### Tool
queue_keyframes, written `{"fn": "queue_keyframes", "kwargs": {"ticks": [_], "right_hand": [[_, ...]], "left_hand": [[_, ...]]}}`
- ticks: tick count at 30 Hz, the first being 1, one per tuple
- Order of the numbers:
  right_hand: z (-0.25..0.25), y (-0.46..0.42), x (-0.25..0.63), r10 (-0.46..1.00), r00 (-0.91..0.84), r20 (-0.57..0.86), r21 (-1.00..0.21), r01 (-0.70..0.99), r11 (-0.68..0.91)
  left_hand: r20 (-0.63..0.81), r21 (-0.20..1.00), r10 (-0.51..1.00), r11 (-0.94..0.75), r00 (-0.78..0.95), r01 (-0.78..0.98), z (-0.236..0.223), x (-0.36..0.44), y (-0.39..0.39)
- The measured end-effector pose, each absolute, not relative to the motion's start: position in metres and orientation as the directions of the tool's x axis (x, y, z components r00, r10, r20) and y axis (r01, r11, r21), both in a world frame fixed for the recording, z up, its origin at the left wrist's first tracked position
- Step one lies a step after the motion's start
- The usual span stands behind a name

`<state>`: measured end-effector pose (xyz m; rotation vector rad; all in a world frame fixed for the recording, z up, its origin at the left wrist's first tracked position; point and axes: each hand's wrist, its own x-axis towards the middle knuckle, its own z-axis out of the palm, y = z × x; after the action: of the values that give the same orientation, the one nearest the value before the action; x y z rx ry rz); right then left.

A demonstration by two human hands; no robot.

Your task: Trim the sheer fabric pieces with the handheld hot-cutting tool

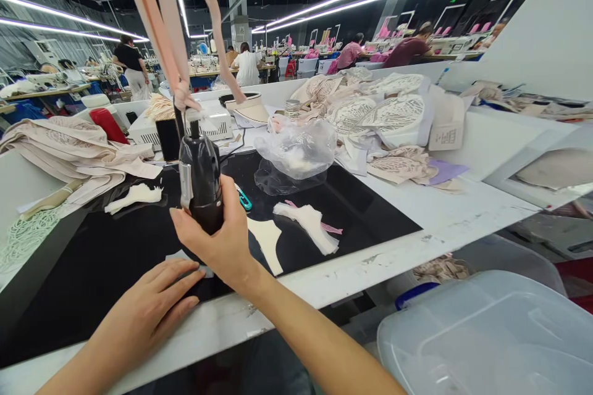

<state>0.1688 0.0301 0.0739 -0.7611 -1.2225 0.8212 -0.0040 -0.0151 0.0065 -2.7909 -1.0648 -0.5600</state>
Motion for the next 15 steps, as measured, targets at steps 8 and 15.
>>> {"fn": "queue_keyframes", "kwargs": {"ticks": [8, 15], "right_hand": [[0.076, 0.0235, 0.1713, 0.876, 0.112, 0.468, -0.853, -0.201, 0.482], [0.0711, 0.0228, 0.1714, 0.872, 0.076, 0.484, -0.845, -0.216, 0.489]], "left_hand": [[0.398, 0.044, 0.614, -0.754, 0.681, 0.655, 0.0052, -0.004, -0.0155], [0.398, 0.062, 0.625, -0.748, 0.671, 0.66, 0.005, -0.0029, -0.0163]]}}
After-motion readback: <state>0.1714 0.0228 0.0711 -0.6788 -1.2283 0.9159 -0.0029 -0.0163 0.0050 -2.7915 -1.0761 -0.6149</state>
